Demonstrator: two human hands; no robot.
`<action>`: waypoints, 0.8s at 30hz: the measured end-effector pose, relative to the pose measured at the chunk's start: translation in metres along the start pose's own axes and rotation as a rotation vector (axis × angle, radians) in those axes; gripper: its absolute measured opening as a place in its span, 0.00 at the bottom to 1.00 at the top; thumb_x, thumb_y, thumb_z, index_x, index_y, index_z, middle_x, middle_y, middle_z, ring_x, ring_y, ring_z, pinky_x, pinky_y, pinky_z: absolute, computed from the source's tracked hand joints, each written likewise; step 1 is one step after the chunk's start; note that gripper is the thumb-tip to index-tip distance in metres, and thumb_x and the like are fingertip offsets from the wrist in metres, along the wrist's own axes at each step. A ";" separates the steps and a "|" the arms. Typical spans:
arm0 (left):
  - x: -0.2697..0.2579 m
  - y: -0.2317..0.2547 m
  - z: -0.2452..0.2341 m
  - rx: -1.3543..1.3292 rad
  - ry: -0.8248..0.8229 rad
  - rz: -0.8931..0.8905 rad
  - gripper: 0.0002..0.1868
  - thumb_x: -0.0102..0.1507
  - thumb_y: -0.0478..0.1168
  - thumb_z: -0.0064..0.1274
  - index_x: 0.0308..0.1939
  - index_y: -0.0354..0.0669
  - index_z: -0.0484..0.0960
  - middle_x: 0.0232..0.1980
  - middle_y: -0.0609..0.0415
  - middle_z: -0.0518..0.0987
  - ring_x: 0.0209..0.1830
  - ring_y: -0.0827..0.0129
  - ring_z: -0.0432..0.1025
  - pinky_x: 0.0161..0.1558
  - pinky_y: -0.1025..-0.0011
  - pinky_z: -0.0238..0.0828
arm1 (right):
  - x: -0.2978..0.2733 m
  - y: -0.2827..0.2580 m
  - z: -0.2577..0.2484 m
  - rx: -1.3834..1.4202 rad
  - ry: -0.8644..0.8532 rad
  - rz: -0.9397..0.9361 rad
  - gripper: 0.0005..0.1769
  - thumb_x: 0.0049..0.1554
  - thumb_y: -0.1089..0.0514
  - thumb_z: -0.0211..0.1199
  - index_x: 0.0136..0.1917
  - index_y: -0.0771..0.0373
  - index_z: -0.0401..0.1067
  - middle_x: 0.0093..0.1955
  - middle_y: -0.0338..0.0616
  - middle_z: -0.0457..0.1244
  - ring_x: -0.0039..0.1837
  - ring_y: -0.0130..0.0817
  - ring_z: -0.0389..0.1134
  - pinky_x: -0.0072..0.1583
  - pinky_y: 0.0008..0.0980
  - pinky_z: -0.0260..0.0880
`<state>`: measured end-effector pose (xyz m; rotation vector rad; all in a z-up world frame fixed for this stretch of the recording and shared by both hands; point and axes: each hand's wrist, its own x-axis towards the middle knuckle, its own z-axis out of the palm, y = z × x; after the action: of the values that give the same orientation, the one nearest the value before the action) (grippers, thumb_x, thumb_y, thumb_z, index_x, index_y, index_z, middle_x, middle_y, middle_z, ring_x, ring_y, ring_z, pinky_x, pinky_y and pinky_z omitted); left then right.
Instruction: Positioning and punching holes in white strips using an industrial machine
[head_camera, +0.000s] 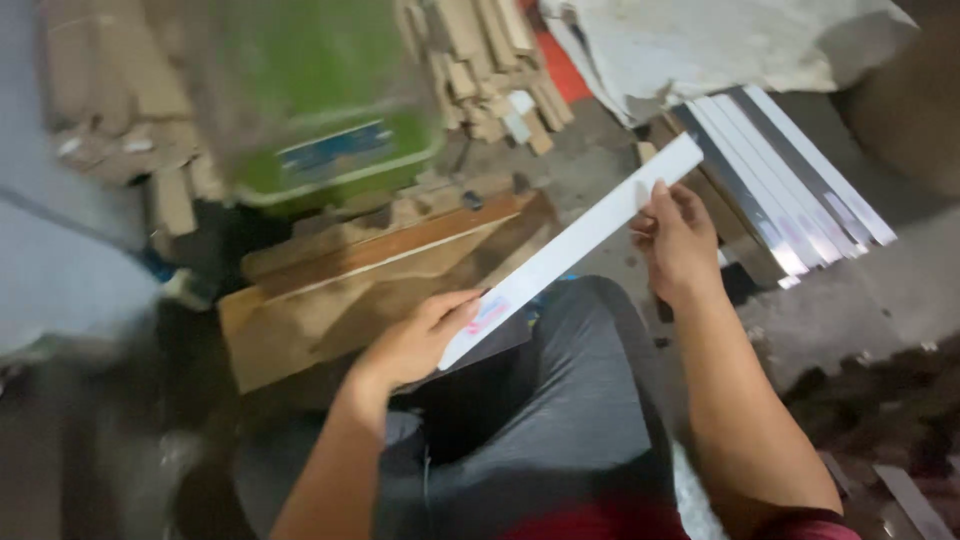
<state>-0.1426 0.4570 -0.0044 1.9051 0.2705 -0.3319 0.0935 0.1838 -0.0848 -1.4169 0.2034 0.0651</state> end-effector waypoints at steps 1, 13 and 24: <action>-0.009 -0.009 -0.010 -0.010 0.022 -0.009 0.28 0.72 0.49 0.40 0.69 0.35 0.75 0.70 0.33 0.73 0.74 0.40 0.62 0.72 0.49 0.57 | -0.015 -0.006 0.012 -0.005 -0.024 0.004 0.28 0.67 0.46 0.63 0.71 0.66 0.61 0.47 0.41 0.61 0.43 0.26 0.68 0.42 0.21 0.70; -0.032 -0.150 -0.067 -0.553 1.008 -0.131 0.11 0.67 0.39 0.60 0.52 0.39 0.85 0.40 0.50 0.76 0.35 0.70 0.68 0.37 0.61 0.65 | -0.028 0.074 0.130 -0.049 -0.015 -0.033 0.36 0.60 0.60 0.67 0.77 0.58 0.56 0.40 0.43 0.62 0.36 0.24 0.68 0.36 0.19 0.67; 0.004 -0.189 -0.074 -0.272 1.422 -0.074 0.12 0.62 0.34 0.65 0.49 0.44 0.87 0.45 0.47 0.85 0.48 0.59 0.80 0.52 0.60 0.76 | -0.007 0.108 0.128 -0.304 -0.167 -0.132 0.26 0.62 0.56 0.68 0.69 0.67 0.67 0.43 0.53 0.63 0.40 0.32 0.70 0.40 0.33 0.74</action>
<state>-0.1962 0.5917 -0.1463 1.5472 1.2288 1.0320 0.0817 0.3272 -0.1709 -1.7152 -0.0412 0.1079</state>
